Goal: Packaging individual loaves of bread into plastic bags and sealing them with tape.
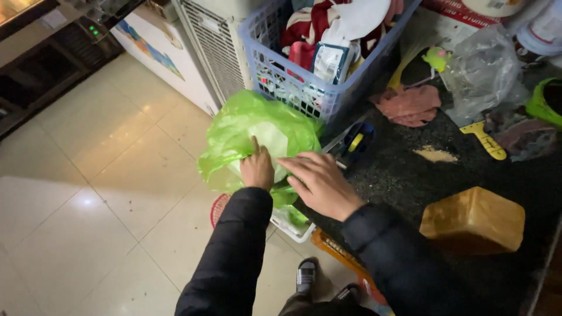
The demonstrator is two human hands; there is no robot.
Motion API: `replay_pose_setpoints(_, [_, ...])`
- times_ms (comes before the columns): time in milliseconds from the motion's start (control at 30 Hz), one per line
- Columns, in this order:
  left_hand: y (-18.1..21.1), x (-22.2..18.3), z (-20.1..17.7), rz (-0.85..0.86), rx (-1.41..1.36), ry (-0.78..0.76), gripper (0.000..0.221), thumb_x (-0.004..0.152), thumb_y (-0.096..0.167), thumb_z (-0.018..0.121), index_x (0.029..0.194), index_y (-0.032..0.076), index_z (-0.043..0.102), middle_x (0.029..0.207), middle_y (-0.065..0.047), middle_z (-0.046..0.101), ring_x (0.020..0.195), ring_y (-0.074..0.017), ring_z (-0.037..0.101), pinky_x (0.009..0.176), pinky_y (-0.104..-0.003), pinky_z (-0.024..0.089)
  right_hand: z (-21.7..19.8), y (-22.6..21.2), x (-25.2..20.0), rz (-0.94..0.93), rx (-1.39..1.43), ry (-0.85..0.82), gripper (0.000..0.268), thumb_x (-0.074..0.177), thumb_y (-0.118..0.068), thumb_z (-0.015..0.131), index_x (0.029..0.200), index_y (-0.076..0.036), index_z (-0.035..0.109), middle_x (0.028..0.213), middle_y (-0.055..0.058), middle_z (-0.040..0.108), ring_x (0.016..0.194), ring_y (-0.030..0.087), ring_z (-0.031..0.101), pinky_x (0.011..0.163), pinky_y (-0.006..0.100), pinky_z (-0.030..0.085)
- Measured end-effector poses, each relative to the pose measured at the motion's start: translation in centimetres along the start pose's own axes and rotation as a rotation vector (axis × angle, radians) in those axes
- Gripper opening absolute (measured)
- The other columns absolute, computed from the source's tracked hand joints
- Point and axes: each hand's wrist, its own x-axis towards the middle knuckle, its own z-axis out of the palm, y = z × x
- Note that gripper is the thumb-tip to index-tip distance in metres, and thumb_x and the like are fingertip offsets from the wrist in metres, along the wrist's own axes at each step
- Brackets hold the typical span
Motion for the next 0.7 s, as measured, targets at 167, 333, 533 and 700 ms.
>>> replay_pose_setpoints(167, [0.4, -0.4, -2.3, 0.305, -0.004, 0.462, 0.004, 0.085, 0.015, 0.082, 0.086, 0.013, 0.079, 0.115, -0.007, 0.075, 0.125, -0.0358, 0.07, 0.065, -0.049, 0.067, -0.9, 0.4, 4.2, 0.178, 0.109, -0.199, 0.063, 0.114, -0.016, 0.053, 0.175, -0.03, 0.049, 0.154, 0.011, 0.073, 0.141, 0.04, 0.066, 0.106, 0.061, 0.052])
replay_pose_setpoints(333, [-0.2, 1.3, -4.4, 0.405, 0.027, 0.462, 0.014, 0.092, 0.027, 0.088, 0.094, 0.013, 0.085, 0.118, -0.009, 0.082, 0.127, -0.0343, 0.075, 0.11, -0.054, 0.056, 0.4, 4.1, 6.3, 0.202, 0.04, -0.225, 0.065, 0.114, -0.024, 0.052, 0.178, -0.031, 0.043, 0.159, 0.012, 0.069, 0.142, 0.044, 0.066, 0.101, 0.066, 0.054])
replay_pose_setpoints(533, [0.9, 3.0, -14.4, 0.615, -0.091, 0.654, 0.012, 0.102, 0.006, 0.067, 0.107, 0.005, 0.078, 0.114, -0.015, 0.075, 0.124, -0.0368, 0.074, 0.116, -0.053, 0.057, -0.6, 4.2, 7.1, 0.272, 0.118, -0.127, 0.062, 0.119, -0.024, 0.049, 0.181, -0.025, 0.04, 0.164, 0.017, 0.065, 0.136, 0.047, 0.069, 0.103, 0.069, 0.055])
replay_pose_setpoints(700, [2.1, 5.2, -24.1, 0.657, -0.314, 0.742, 0.01, 0.113, 0.01, 0.063, 0.106, 0.008, 0.071, 0.101, -0.012, 0.067, 0.11, -0.0382, 0.073, 0.104, -0.051, 0.058, -0.4, 5.4, 7.2, 0.374, 0.35, 0.071, 0.057, 0.123, -0.027, 0.044, 0.174, -0.001, 0.042, 0.157, 0.036, 0.064, 0.141, 0.062, 0.059, 0.118, 0.077, 0.044])
